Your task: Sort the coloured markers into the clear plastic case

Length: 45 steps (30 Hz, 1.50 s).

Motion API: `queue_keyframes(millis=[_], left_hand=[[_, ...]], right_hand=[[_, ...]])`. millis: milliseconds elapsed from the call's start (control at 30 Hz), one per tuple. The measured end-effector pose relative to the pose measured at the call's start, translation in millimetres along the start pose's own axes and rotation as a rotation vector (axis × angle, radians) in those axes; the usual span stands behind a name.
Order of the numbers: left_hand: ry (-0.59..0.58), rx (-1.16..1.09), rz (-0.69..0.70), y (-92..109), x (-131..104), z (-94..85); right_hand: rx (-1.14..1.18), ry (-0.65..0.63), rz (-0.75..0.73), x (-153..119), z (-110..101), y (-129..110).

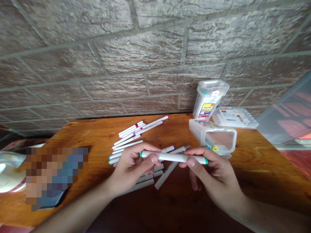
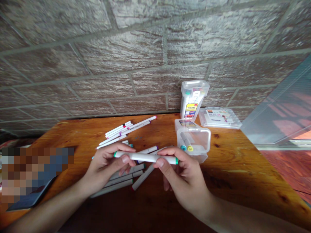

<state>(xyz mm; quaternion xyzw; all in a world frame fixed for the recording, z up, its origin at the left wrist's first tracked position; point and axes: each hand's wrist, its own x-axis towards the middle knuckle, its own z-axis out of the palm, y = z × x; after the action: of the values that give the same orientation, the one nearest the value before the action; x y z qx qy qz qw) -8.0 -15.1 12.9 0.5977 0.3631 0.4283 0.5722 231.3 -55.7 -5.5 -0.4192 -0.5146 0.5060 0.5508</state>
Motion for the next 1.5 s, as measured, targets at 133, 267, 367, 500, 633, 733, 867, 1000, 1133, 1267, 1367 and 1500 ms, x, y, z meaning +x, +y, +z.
queue_keyframes(millis=[133, 267, 367, 500, 633, 733, 867, 1000, 1133, 1267, 1367, 1500], left_hand=[[-0.001, 0.001, -0.003, 1, 1, 0.1], [-0.007, -0.022, 0.002, 0, 1, -0.9], [-0.019, -0.034, 0.006, 0, 1, -1.5], [-0.025, -0.055, 0.005, 0, 1, -2.1], [-0.022, -0.059, 0.003, -1, 1, -3.0], [-0.017, -0.054, -0.002, 0, 1, -3.0], [-0.019, -0.059, -0.006, -1, 1, -2.9], [-0.022, -0.074, -0.014, -5, 0, -4.7], [-0.018, -0.107, -0.027, -9, 0, -6.5], [-0.021, -0.154, -0.029, -9, 0, -5.6], [-0.022, -0.172, -0.028, -7, 1, -4.3], [-0.003, -0.179, -0.043, -6, 2, -3.5]], right_hand=[[0.001, 0.008, 0.02, -1, 0, -1], [0.016, 0.007, 0.017, -1, 0, -1], [0.028, 0.006, 0.024, 0, 0, 0], [0.036, 0.0, 0.027, 0, 0, 0], [0.049, -0.01, 0.015, 0, 0, 0], [0.048, -0.009, 0.017, 0, 0, 0], [0.051, -0.007, 0.017, 0, 0, -2], [0.062, -0.002, 0.016, -1, 0, -3], [0.087, -0.011, 0.014, 0, 1, -2], [0.114, -0.011, 0.024, 0, 1, -3], [0.127, -0.005, 0.036, -1, 0, -3], [0.148, -0.009, 0.065, -1, 0, -3]])
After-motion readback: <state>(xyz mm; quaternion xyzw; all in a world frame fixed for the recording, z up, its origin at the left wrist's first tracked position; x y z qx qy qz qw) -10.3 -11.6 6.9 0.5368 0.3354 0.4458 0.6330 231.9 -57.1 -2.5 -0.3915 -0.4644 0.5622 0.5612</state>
